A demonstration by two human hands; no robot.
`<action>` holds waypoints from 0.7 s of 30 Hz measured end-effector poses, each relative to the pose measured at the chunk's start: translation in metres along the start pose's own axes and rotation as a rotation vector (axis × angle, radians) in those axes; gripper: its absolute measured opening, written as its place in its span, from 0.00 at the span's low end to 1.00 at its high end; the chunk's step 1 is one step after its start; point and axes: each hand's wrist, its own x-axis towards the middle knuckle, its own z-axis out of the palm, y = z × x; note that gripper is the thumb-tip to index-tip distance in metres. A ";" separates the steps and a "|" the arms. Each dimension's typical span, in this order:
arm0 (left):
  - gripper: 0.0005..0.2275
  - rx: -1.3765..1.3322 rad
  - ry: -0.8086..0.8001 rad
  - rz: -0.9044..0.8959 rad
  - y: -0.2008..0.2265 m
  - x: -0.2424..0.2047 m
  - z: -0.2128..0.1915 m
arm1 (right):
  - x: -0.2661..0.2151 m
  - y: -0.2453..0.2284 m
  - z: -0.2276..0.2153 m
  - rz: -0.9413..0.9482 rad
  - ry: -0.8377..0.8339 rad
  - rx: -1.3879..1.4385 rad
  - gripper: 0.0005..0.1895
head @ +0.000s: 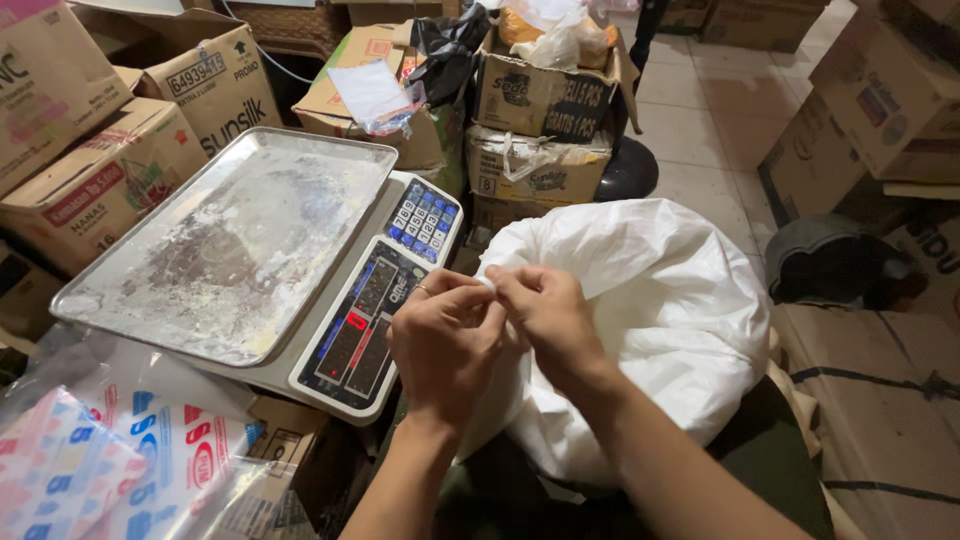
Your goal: The person scoops a white powder from a large sack into small plastic bags, weighs each bag on a digital scale, and adjusts the contents to reach a target weight. They then tie the bags and set them aside.
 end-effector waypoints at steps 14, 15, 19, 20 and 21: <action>0.06 0.268 -0.221 -0.075 0.043 0.008 -0.018 | -0.049 -0.005 0.010 -0.039 0.195 0.227 0.12; 0.06 0.302 -0.243 -0.062 0.045 0.008 -0.018 | -0.050 -0.006 0.011 -0.061 0.199 0.182 0.13; 0.06 0.450 -0.339 0.036 0.051 0.008 -0.017 | -0.062 -0.008 0.020 -0.084 0.131 0.225 0.15; 0.07 0.446 -0.354 0.049 0.052 0.006 -0.019 | -0.064 -0.008 0.023 -0.090 0.100 0.287 0.18; 0.08 0.441 -0.370 0.061 0.053 0.006 -0.021 | -0.065 -0.009 0.026 -0.096 0.068 0.349 0.22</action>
